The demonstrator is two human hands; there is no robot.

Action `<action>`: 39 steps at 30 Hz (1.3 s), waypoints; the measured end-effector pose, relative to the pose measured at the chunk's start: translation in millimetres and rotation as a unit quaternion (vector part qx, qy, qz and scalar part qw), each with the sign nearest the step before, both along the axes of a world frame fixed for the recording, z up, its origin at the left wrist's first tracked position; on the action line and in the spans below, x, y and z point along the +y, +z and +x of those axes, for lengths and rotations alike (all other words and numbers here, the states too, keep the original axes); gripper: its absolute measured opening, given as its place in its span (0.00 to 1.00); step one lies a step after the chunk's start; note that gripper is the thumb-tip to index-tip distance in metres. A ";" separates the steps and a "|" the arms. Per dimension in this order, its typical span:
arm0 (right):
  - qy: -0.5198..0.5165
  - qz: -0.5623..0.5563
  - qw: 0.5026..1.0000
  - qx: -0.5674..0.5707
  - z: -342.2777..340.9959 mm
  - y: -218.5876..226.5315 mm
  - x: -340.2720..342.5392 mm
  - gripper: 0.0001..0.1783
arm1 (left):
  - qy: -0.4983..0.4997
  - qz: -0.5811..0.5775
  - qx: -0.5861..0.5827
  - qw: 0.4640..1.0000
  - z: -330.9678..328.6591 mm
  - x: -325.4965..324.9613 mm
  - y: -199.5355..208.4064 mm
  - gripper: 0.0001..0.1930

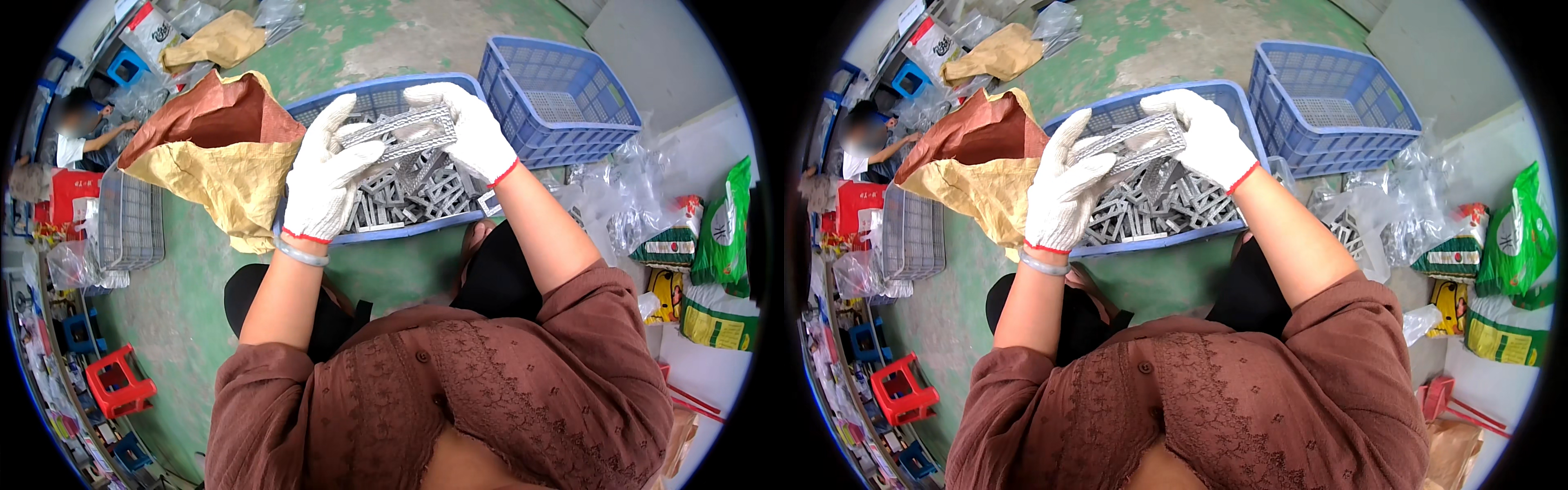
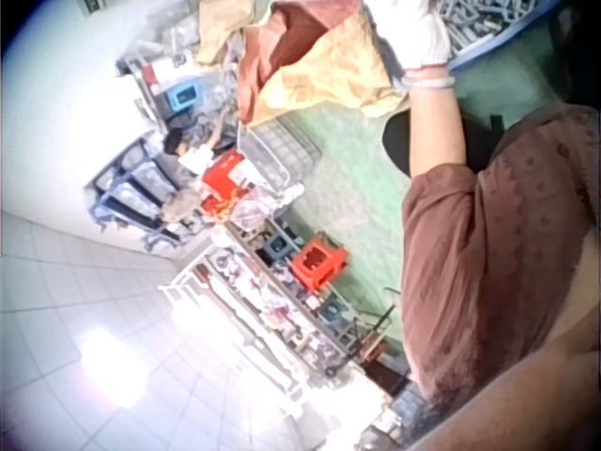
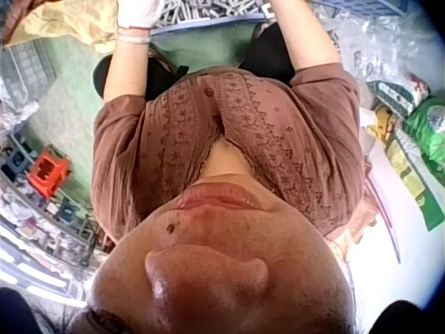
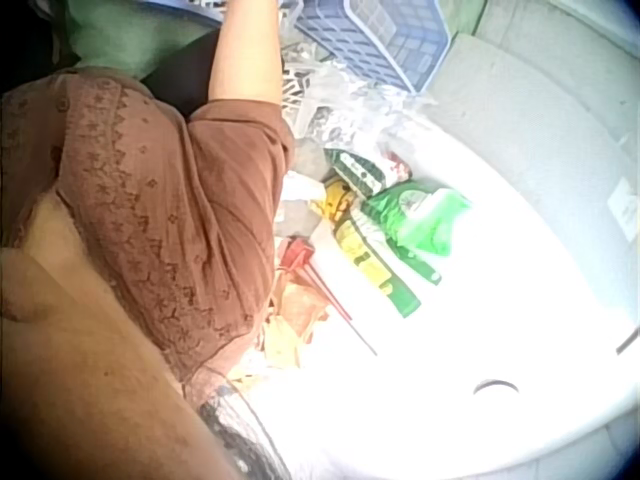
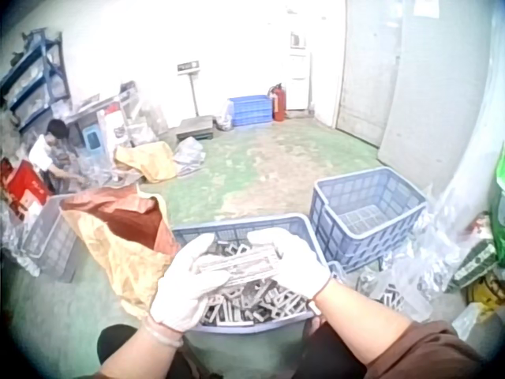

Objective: The person sits on the floor and repeatedly picks up small rectangular metal parts from a blue crate, inspects them, and places them into a cloth bag. The person handles the parts one at a time or in small groups throughout the clip.

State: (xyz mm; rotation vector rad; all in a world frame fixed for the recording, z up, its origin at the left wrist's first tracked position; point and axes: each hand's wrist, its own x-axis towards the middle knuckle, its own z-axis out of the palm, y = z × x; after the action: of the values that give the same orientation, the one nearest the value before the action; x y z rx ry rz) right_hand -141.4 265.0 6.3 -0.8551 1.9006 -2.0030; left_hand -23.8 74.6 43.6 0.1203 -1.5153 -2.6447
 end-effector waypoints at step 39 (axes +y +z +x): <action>0.087 -0.169 0.946 -0.262 -1.6 10.3 -6.7 0.16 | 0.001 -0.219 0.085 0.972 -3.3 10.3 -45.2 0.24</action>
State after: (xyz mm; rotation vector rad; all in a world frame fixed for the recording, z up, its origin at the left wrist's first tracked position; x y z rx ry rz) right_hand -143.0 258.3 16.6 -0.4663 1.1757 -2.1947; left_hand -27.1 84.9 -1.7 -0.1326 -1.9803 -2.1826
